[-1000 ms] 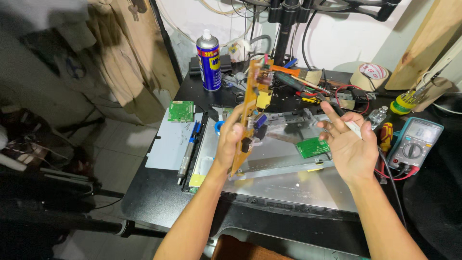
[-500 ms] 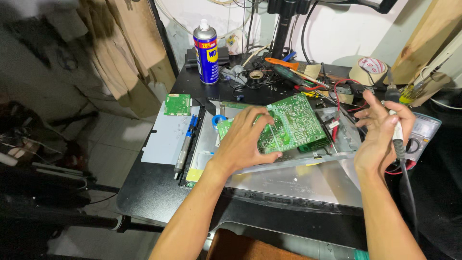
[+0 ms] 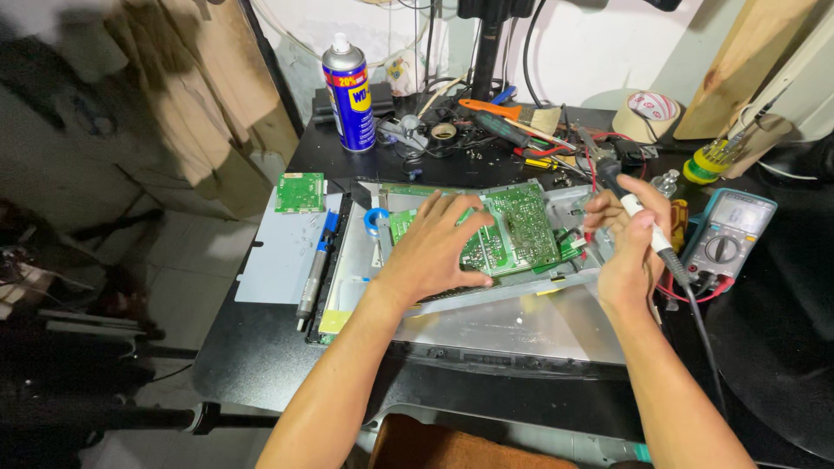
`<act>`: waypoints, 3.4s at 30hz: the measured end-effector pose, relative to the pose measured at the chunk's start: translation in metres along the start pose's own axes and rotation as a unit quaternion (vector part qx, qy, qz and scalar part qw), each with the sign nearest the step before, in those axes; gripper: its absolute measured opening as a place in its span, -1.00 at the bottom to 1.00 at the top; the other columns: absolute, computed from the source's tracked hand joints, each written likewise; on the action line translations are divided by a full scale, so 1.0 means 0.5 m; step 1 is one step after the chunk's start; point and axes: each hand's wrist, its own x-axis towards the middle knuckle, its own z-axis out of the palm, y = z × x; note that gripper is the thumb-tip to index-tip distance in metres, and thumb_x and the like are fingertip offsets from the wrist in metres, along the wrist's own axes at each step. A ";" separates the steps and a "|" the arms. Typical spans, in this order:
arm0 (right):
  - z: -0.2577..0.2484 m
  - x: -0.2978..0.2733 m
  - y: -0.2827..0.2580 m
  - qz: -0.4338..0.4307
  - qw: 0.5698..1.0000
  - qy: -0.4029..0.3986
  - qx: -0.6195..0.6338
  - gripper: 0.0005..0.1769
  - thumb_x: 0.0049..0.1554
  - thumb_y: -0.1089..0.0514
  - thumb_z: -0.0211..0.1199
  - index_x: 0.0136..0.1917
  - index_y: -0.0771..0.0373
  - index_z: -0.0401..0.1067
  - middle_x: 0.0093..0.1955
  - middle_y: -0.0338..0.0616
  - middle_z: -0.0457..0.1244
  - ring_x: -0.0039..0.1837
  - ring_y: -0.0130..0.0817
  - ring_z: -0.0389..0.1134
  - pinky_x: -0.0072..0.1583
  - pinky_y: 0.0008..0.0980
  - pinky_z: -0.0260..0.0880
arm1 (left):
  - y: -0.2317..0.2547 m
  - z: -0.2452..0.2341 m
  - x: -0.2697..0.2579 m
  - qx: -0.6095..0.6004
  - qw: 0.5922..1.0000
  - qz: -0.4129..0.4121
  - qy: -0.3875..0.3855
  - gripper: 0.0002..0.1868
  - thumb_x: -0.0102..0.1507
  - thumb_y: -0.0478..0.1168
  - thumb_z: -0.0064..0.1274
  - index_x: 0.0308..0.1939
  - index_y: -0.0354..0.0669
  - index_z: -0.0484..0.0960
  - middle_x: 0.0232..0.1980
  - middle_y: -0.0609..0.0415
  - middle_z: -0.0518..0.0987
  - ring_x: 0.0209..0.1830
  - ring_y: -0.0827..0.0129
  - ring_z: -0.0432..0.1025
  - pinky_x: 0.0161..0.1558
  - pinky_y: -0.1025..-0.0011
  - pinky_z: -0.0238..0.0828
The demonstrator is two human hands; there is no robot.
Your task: The person repairs a circuit board by using a soldering iron and a desoldering pump to remove and reattach components. The person holds the circuit board, uses tweezers to handle small parts, and applies the soldering iron to the board while using the desoldering pump.
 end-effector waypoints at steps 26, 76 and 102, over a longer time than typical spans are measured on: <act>0.027 -0.005 0.019 0.098 0.993 -0.045 -0.036 -0.69 0.47 0.13 0.07 0.31 0.43 0.36 0.02 -0.05 0.31 0.02 -0.40 0.36 0.06 -0.41 0.45 | -0.178 -0.071 -0.151 -0.051 0.970 -0.231 0.063 -0.51 0.05 -0.49 0.04 0.06 -0.14 0.68 0.19 -0.06 0.55 0.25 -0.03 0.33 0.29 0.14 0.22; 0.013 0.010 0.036 0.174 0.976 0.125 0.041 -0.76 0.35 0.11 0.13 0.11 0.35 0.39 -0.25 -0.21 0.27 -0.23 -0.52 0.28 -0.18 -0.53 0.30 | -0.086 -0.017 0.015 -0.144 0.953 -0.160 0.214 -0.83 0.39 -0.26 0.05 0.01 -0.27 0.57 -0.04 -0.06 0.60 -0.02 0.09 0.52 -0.01 0.29 0.42; 0.023 0.020 0.063 0.129 0.986 0.090 -0.051 -0.79 0.35 0.15 0.15 0.07 0.38 0.40 -0.21 -0.17 0.32 -0.20 -0.53 0.34 -0.14 -0.52 0.38 | -0.073 -0.008 0.019 -0.144 0.947 -0.168 0.231 -0.91 0.33 -0.38 0.06 -0.08 -0.30 0.54 -0.16 -0.07 0.54 -0.16 0.12 0.48 -0.14 0.31 0.40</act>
